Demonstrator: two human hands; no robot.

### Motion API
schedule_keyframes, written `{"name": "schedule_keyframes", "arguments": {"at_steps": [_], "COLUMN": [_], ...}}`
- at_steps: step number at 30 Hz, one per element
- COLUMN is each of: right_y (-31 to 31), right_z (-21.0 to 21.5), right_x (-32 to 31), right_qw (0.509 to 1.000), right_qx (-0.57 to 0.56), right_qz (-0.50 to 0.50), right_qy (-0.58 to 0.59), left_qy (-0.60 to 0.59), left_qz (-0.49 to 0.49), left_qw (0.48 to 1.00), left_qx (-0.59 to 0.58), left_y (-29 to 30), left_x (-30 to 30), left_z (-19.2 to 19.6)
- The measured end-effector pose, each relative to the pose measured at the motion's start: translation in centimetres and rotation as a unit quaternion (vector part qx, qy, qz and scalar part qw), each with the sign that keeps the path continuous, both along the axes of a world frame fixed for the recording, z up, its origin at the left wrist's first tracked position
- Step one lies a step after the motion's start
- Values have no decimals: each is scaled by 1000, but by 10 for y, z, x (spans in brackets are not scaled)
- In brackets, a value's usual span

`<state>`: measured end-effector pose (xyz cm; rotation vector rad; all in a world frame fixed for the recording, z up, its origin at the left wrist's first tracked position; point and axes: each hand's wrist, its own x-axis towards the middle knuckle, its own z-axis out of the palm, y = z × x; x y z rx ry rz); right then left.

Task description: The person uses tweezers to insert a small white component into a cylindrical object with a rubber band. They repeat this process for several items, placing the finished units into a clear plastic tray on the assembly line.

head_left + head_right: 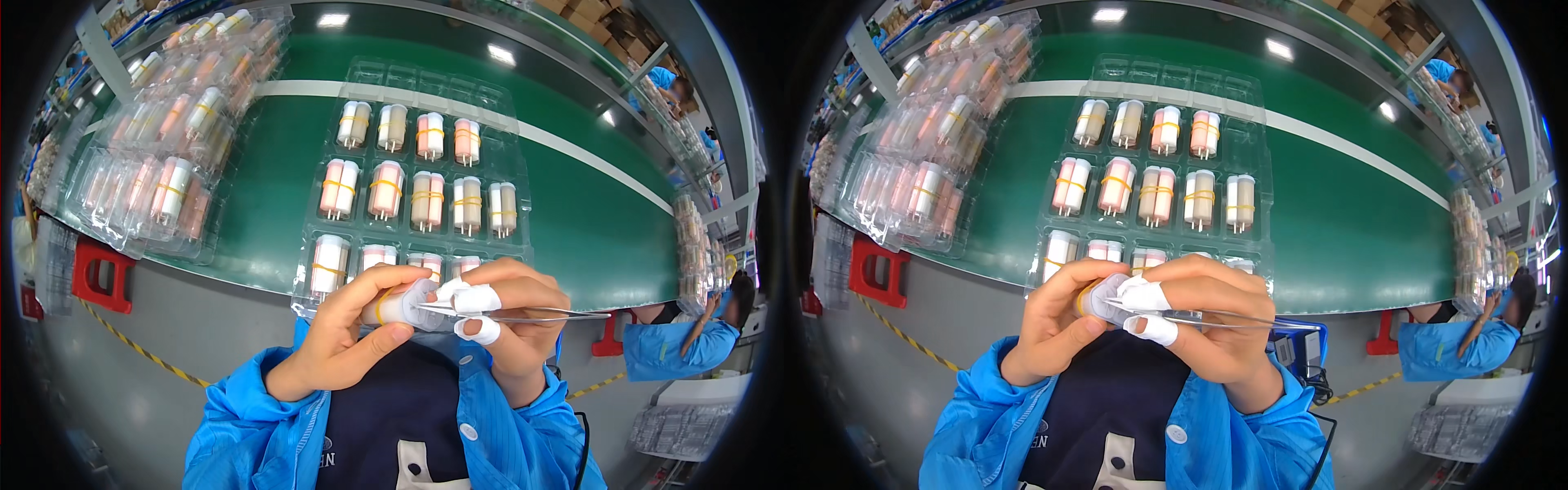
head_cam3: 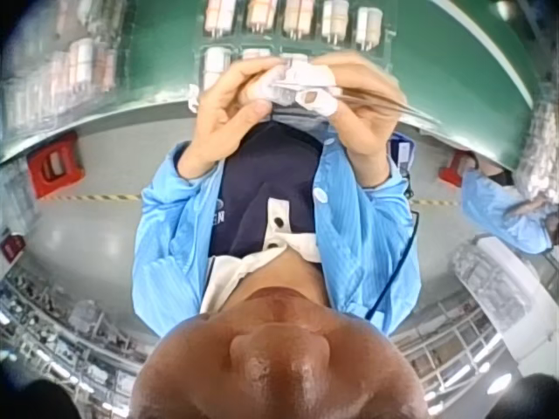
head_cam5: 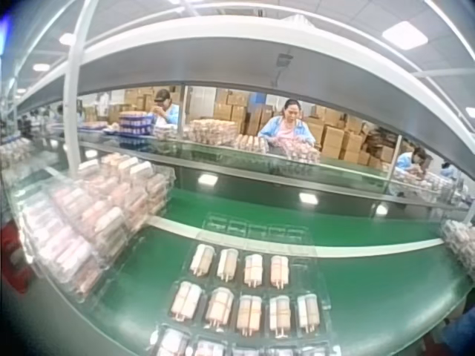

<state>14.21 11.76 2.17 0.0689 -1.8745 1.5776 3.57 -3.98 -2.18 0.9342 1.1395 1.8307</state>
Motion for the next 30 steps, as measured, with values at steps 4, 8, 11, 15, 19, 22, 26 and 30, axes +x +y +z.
{"name": "schedule_keyframes", "arguments": {"at_steps": [4, 8, 11, 15, 19, 22, 26, 30], "right_y": [0, 1, 2, 0, -1, -3, -3, -4], "right_z": [-1, -4, -5, -4, -4, -3, -5, -5], "right_x": [0, 0, -1, 0, -1, -1, -1, -2], "right_qw": [1000, 1000, 999, 999, 999, 999, 999, 999], "right_qx": [4, 17, 34, 38, 37, 41, 29, 38], "right_qz": [1, -1, -1, -2, -6, -7, -4, -9], "right_qy": [-15, -15, -11, -10, -15, -21, -13, -16], "left_qy": [18, 37, 45, 51, 50, 44, 50, 35], "left_qz": [6, 13, 13, 15, 12, 17, 12, 19], "left_qw": [1000, 999, 999, 999, 999, 999, 999, 999], "left_qx": [1, 9, 2, 0, -2, -4, 0, -8], "left_y": [0, 0, -1, -1, -2, -3, -3, -3], "left_x": [-1, -1, -2, -2, -2, -2, -3, -2], "left_z": [2, 1, 1, 1, 1, 0, -1, -1]}}
